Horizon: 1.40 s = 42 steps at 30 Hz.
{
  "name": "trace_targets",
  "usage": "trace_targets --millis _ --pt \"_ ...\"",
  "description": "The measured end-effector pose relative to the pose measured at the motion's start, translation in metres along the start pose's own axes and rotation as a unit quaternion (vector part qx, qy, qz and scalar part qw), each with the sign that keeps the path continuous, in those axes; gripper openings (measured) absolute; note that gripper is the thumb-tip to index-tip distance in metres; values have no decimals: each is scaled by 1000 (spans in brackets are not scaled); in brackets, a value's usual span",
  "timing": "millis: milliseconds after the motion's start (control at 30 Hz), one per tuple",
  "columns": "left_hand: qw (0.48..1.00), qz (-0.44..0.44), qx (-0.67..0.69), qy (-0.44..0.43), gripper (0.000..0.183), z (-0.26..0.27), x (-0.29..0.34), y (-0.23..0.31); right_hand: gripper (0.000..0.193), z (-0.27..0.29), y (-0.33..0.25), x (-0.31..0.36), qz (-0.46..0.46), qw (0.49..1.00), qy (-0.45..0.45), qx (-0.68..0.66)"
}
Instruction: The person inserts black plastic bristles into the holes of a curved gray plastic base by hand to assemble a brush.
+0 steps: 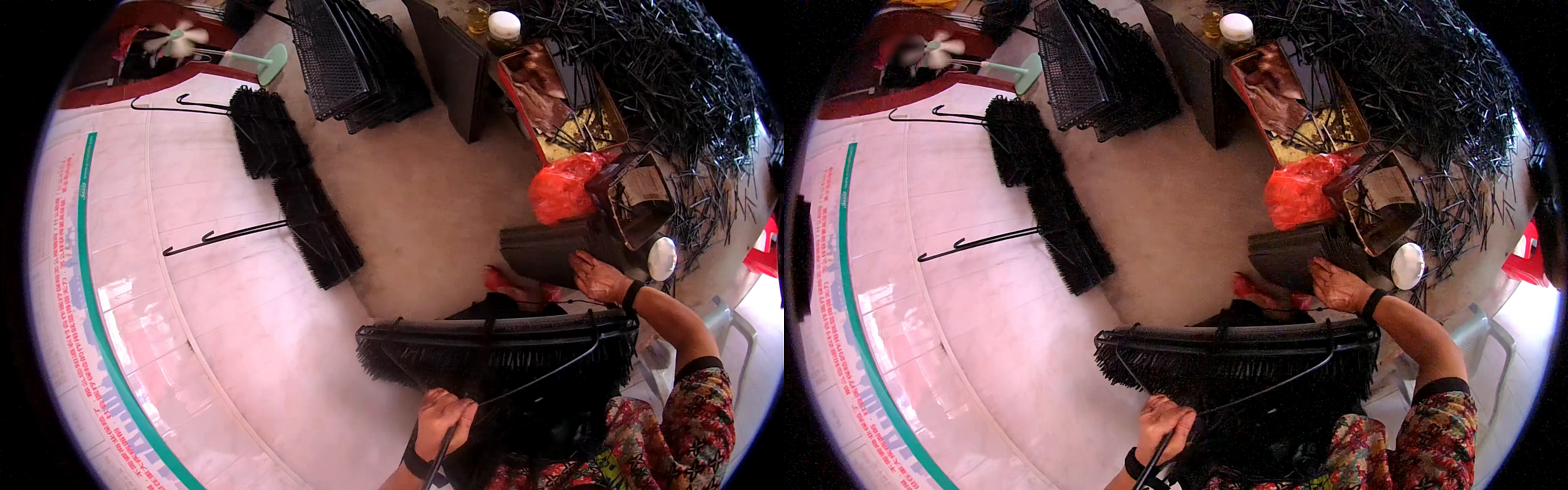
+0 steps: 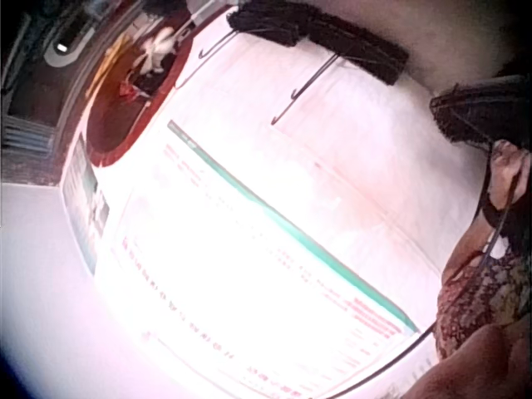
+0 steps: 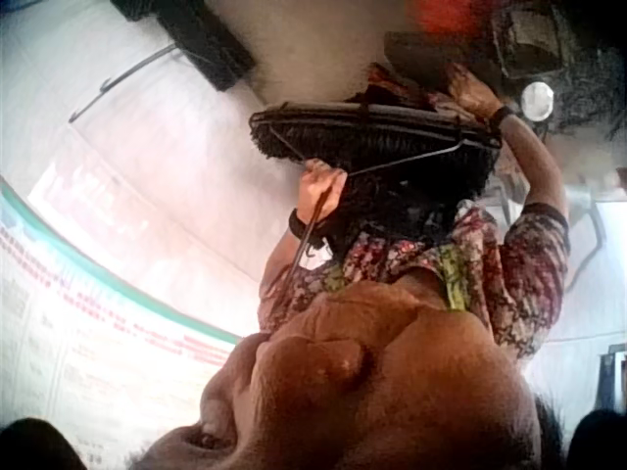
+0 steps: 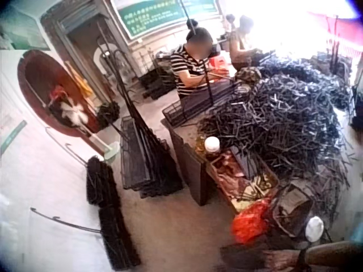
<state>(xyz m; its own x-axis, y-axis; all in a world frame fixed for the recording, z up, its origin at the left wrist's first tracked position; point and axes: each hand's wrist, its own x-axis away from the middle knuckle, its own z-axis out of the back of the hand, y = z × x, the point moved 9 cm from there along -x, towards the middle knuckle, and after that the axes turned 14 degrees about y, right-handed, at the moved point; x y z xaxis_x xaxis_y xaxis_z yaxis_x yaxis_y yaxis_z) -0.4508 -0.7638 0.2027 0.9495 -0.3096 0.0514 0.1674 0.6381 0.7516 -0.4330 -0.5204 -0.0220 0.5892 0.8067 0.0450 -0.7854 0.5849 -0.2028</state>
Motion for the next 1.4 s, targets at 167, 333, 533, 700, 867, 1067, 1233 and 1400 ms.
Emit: trace_targets --millis 167,333,533,700,867,1067,1233,1400 --pt "1000 6 19 3 7 11 -1 -29 32 -3 5 -1 -12 1000 4 19" --pt "998 15 57 19 7 37 -7 -79 39 -46 10 22 -54 996 -58 -36" --pt "996 47 35 61 6 100 -17 -133 50 -16 6 -10 -89 974 -203 -37" --pt "988 114 40 98 4 140 -24 -190 50 -14 0 -19 -118 945 -301 46" --pt "978 175 -13 109 5 174 -12 -219 47 -19 5 -27 -148 958 -244 32" --pt "962 233 -2 143 10 208 -5 -254 47 -3 6 -43 -132 917 -375 41" --pt "940 281 -28 190 15 229 14 -268 53 -11 7 -40 -139 905 -402 34" --pt "905 372 -32 201 11 234 24 -286 58 -54 11 25 -96 944 -308 71"
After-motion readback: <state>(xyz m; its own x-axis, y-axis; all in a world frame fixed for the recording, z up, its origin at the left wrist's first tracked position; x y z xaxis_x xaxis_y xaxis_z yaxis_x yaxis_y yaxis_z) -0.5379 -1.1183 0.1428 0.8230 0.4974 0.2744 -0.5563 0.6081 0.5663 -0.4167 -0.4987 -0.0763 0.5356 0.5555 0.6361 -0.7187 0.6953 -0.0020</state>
